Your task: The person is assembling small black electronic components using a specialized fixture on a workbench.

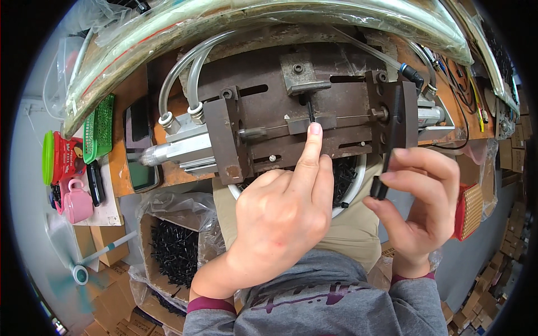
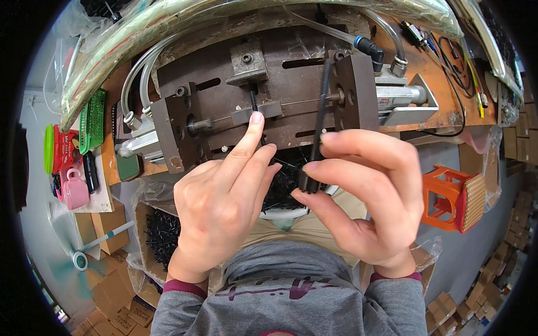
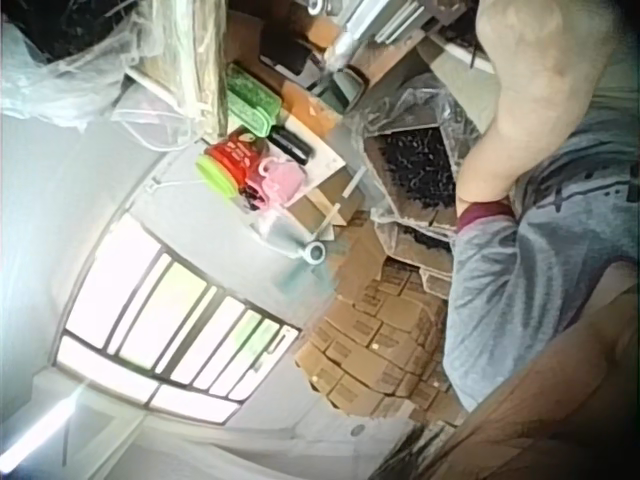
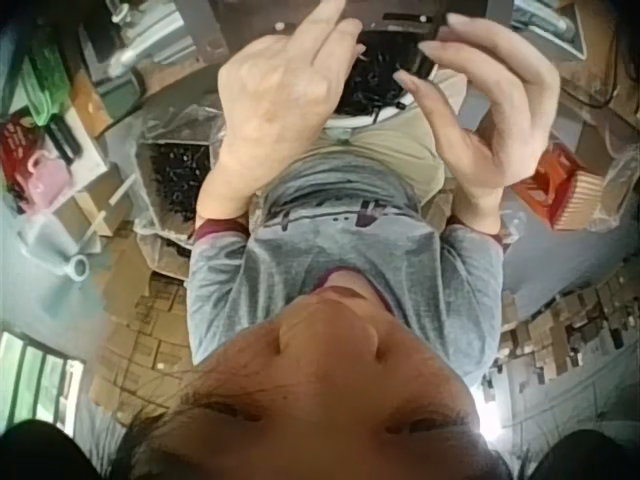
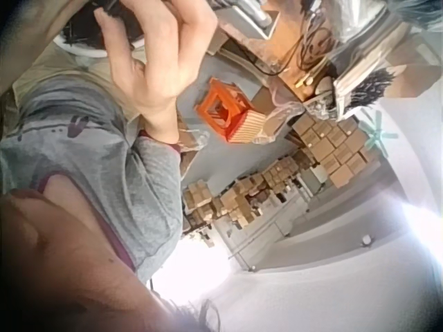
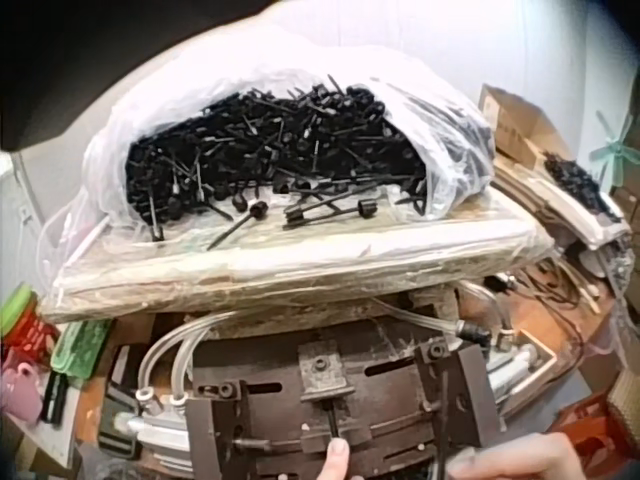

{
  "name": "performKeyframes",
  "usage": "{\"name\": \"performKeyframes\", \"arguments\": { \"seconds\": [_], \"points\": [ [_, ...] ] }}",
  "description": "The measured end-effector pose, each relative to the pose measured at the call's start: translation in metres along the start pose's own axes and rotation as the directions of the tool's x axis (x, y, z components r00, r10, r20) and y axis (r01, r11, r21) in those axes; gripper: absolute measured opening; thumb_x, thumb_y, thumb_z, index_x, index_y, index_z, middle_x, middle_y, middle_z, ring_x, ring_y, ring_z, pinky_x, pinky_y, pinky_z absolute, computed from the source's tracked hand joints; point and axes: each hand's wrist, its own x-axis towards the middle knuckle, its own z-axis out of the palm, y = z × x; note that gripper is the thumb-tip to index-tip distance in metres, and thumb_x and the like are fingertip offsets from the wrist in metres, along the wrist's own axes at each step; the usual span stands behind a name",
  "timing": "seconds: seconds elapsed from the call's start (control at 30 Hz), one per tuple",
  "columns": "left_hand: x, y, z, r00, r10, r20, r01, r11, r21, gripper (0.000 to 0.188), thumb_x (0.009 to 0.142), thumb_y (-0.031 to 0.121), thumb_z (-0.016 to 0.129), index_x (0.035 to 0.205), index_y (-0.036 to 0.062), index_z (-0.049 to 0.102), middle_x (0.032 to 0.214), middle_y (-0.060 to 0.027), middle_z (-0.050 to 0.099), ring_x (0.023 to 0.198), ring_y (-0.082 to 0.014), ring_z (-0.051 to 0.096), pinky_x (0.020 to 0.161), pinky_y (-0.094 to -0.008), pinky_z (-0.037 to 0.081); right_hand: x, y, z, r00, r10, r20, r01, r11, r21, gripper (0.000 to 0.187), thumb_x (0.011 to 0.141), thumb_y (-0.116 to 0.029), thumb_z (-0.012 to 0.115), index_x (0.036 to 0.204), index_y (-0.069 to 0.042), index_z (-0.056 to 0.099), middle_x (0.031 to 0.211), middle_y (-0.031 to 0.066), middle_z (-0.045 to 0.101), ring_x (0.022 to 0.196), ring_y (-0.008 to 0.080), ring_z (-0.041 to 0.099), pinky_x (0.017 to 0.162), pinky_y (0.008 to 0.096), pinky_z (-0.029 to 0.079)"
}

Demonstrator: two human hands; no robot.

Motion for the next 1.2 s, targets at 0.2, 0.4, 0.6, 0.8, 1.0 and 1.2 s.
{"name": "performKeyframes", "arguments": {
  "seconds": [0.2,0.4,0.6,0.8,1.0,1.2],
  "points": [
    [-0.004,-0.004,0.005,0.997,0.023,-0.071,-0.026,0.999,-0.045,0.027,0.071,0.008,0.082,0.096,0.002,0.072,0.124,-0.0143,0.069,0.064,-0.0167,0.067,0.058,-0.027,0.053,0.009,0.002,0.015,0.992,-0.088,0.089,0.09,0.996,-0.013,0.03,0.069,0.004,0.078,0.096,0.005,0.067,0.122,0.0244,0.065,0.09,0.0291,0.069,0.075,0.0348,0.057],
    [-0.045,-0.003,-0.021,0.96,0.057,0.274,0.077,0.886,-0.457,0.025,0.076,0.008,0.079,0.099,0.0022,0.072,0.123,-0.0153,0.068,0.079,-0.0233,0.072,0.063,-0.0336,0.058,0.011,0.005,0.031,0.953,-0.141,0.268,0.179,0.976,-0.124,0.027,0.069,0.0,0.076,0.094,0.001,0.065,0.126,0.0199,0.066,0.071,0.0218,0.065,0.062,0.0308,0.051],
    [-0.091,0.007,0.027,0.848,0.055,0.528,0.299,0.773,-0.56,0.017,0.082,0.003,0.068,0.098,-0.0017,0.064,0.116,-0.0146,0.062,0.084,-0.0289,0.071,0.07,-0.0384,0.059,0.019,-0.006,0.046,0.956,-0.115,0.271,0.197,0.935,-0.296,0.025,0.07,-0.003,0.078,0.09,-0.005,0.064,0.125,0.0111,0.07,0.051,0.0146,0.05,0.051,0.0273,0.043],
    [-0.097,0.009,0.075,0.942,0.036,0.333,0.176,0.792,-0.585,0.02,0.078,0.001,0.065,0.097,-0.0017,0.063,0.1,-0.0105,0.059,0.088,-0.0272,0.065,0.071,-0.0384,0.056,0.02,-0.007,0.044,0.951,-0.108,0.29,0.199,0.93,-0.308,0.025,0.07,-0.003,0.078,0.091,-0.004,0.064,0.124,0.0116,0.07,0.05,0.0143,0.048,0.05,0.0271,0.042],
    [-0.088,0.01,0.107,0.979,0.115,0.171,-0.025,0.89,-0.455,0.027,0.071,0.005,0.068,0.098,0.0008,0.065,0.099,-0.0087,0.062,0.089,-0.0246,0.064,0.073,-0.0371,0.056,0.01,0.01,0.043,0.962,-0.197,0.187,0.212,0.975,-0.063,0.025,0.067,-0.007,0.079,0.088,-0.003,0.067,0.119,0.0136,0.071,0.059,0.0186,0.056,0.052,0.0284,0.044],
    [-0.085,-0.002,0.09,0.987,-0.01,0.159,0.082,0.889,-0.45,0.033,0.076,0.01,0.073,0.107,0.0005,0.067,0.104,-0.0105,0.066,0.091,-0.0241,0.066,0.075,-0.0354,0.056,0.013,0.009,0.023,0.93,-0.25,0.269,0.275,0.96,-0.057,0.027,0.071,-0.01,0.079,0.094,-0.001,0.07,0.111,0.0139,0.071,0.09,0.0257,0.066,0.075,0.0339,0.052]
  ]
}}
